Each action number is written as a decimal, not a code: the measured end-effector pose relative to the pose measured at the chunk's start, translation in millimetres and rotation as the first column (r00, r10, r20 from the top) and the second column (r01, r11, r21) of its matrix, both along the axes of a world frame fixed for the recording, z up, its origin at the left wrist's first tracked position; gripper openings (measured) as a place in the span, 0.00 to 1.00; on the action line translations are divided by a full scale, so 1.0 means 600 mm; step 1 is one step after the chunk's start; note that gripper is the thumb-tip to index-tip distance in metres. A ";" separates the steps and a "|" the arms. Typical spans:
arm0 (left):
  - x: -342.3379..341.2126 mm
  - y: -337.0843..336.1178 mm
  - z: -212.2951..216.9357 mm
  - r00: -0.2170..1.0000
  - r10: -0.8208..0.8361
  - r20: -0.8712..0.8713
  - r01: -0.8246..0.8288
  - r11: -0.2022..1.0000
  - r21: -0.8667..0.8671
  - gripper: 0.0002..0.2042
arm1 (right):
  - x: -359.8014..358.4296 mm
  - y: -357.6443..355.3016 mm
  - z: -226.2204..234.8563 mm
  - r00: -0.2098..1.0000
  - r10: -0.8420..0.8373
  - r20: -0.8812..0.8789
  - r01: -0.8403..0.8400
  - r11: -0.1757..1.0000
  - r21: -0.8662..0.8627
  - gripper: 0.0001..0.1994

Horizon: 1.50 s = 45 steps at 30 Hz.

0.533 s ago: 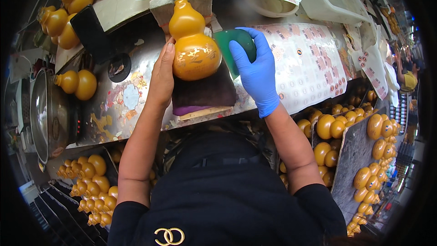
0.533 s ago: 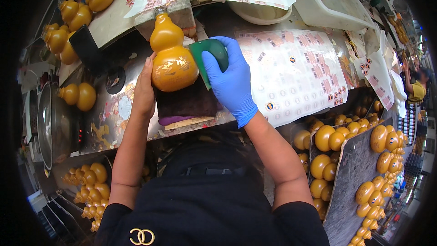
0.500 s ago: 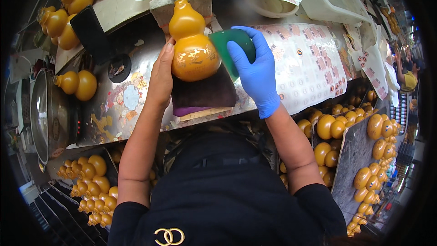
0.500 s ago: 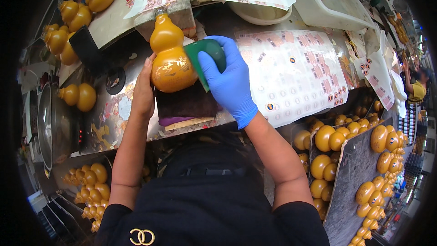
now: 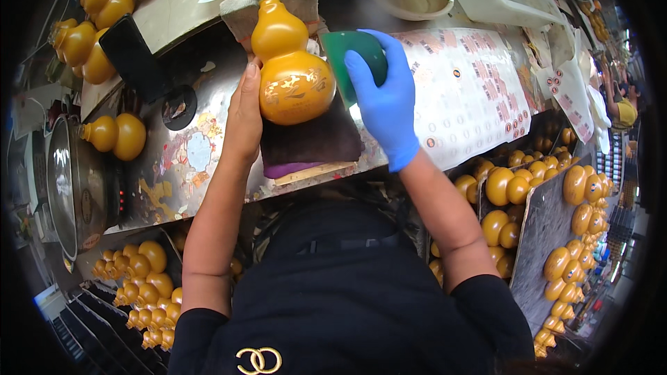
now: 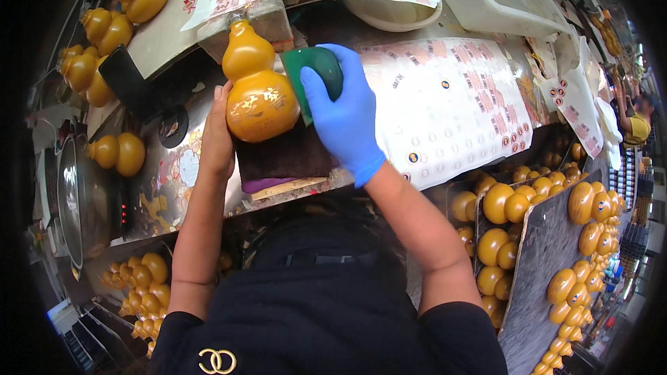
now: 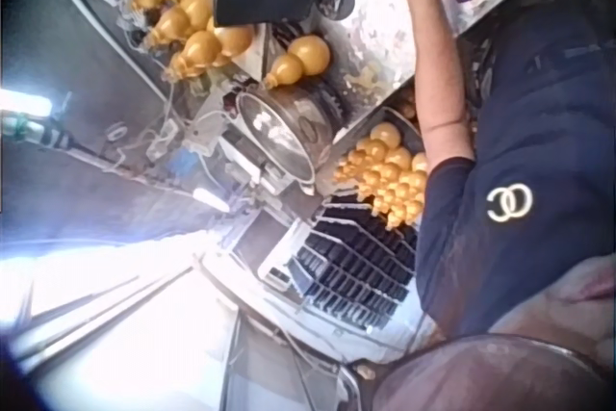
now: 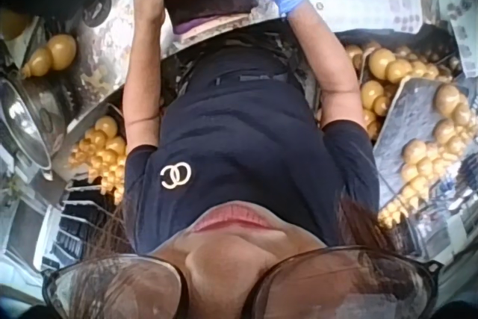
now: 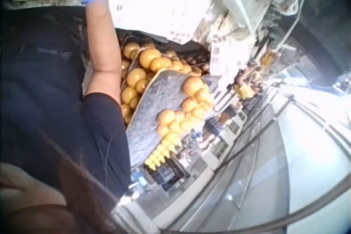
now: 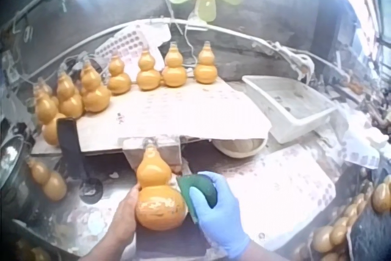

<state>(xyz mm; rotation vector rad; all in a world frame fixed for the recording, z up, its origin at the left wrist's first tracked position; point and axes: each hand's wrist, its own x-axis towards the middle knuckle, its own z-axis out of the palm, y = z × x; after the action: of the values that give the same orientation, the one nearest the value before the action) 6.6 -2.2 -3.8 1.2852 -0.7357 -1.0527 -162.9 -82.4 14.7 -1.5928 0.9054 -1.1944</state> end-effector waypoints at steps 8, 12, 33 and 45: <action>-0.011 0.000 0.013 0.998 0.028 0.062 -0.029 1.000 0.005 0.31 | 0.008 0.040 -0.046 0.995 -0.088 0.042 0.087 0.996 0.029 0.20; -0.005 0.000 0.015 1.000 -0.004 -0.010 0.004 1.000 -0.016 0.32 | -0.002 0.043 -0.056 0.990 -0.131 0.059 0.128 0.990 0.056 0.19; 0.023 -0.002 -0.009 0.977 -0.111 -0.182 0.104 0.994 -0.045 0.27 | 0.046 0.123 -0.011 0.936 -0.155 -0.317 -0.134 0.674 -0.726 0.23; 0.038 0.000 -0.013 0.968 -0.156 -0.199 0.152 0.988 -0.033 0.27 | 0.053 0.121 0.028 0.856 -0.199 -0.477 -0.294 0.572 -0.766 0.20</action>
<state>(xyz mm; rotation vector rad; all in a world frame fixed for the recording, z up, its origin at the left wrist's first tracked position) 29.2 -2.4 -11.8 1.1006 -0.6968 -1.2790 -131.1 -10.0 31.3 -2.8142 0.5979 -1.2358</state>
